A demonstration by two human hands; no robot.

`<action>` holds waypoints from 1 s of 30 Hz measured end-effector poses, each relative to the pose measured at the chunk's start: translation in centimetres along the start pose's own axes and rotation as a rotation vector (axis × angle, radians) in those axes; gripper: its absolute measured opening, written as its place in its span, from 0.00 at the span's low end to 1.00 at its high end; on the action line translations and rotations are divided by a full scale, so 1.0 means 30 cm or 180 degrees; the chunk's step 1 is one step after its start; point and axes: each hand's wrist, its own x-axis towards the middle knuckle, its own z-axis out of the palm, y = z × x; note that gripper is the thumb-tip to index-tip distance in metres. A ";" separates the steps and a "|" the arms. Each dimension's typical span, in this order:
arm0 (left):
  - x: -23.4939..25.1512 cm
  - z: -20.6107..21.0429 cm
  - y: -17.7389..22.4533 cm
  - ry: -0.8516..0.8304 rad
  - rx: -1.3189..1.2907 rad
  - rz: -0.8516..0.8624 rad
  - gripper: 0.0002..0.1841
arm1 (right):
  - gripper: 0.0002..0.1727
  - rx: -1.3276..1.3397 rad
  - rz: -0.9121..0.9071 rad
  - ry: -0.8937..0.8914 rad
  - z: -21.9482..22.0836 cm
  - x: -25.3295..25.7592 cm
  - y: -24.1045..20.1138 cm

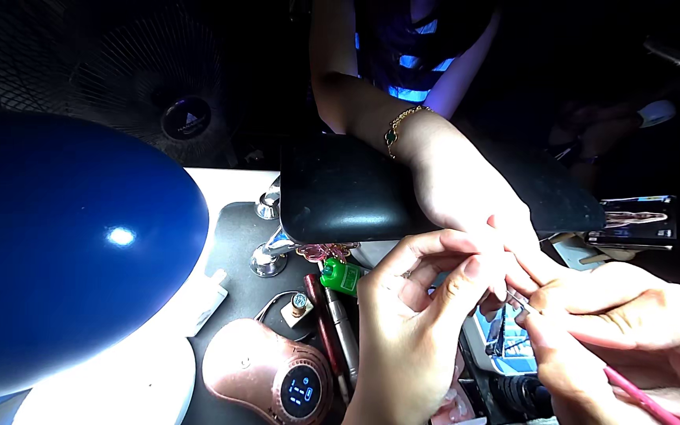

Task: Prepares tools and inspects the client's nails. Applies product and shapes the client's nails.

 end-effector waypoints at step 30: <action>-0.002 -0.001 0.002 0.0007 -0.0021 -0.0059 0.09 | 0.06 0.0225 0.0142 -0.0092 -0.010 0.006 -0.010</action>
